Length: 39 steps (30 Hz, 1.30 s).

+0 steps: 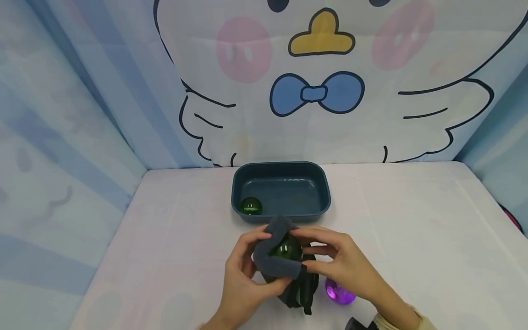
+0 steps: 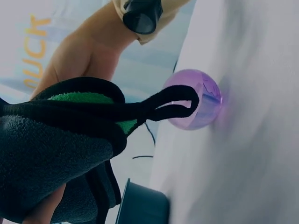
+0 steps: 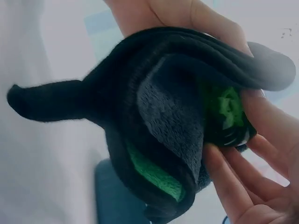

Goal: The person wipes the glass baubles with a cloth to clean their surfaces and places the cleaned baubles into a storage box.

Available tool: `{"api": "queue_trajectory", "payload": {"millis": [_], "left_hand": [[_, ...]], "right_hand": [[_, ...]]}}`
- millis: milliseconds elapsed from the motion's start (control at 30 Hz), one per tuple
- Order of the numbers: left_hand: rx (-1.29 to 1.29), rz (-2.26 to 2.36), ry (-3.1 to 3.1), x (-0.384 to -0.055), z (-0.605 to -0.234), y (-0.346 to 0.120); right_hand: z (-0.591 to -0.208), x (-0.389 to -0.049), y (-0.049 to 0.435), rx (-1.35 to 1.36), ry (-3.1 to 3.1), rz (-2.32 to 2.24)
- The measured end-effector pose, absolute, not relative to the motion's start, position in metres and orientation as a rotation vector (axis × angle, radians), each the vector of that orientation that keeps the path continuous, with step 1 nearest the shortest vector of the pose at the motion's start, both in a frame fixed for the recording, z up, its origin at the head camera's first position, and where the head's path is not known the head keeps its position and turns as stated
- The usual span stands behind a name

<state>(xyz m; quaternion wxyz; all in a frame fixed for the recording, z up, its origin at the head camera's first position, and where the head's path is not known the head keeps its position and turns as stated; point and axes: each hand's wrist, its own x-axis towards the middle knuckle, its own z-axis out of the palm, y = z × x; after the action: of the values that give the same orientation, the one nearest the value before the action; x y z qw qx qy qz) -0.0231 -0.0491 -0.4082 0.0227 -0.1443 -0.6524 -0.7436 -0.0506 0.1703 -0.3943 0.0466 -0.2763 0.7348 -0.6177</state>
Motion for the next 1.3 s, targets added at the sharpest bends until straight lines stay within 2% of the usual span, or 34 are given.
{"api": "queue_trajectory", "payload": {"millis": [600, 1000, 1300], "left_hand": [[-0.438, -2.363, -1.942, -0.0256, -0.4072, -0.0513], [-0.528, -2.206, -2.044, -0.0262, -0.4102, -0.0484], [-0.453, -2.333, -2.008, -0.0272, -0.411, -0.0501]], "right_hand": [[-0.4004, -0.0499, 0.1637, -1.229, 2.544, -1.751], [-0.4027, -0.0551, 0.1716, -0.916, 2.238, -1.92], [-0.4016, -0.056, 0.1722, -0.94, 2.277, -1.801]]}}
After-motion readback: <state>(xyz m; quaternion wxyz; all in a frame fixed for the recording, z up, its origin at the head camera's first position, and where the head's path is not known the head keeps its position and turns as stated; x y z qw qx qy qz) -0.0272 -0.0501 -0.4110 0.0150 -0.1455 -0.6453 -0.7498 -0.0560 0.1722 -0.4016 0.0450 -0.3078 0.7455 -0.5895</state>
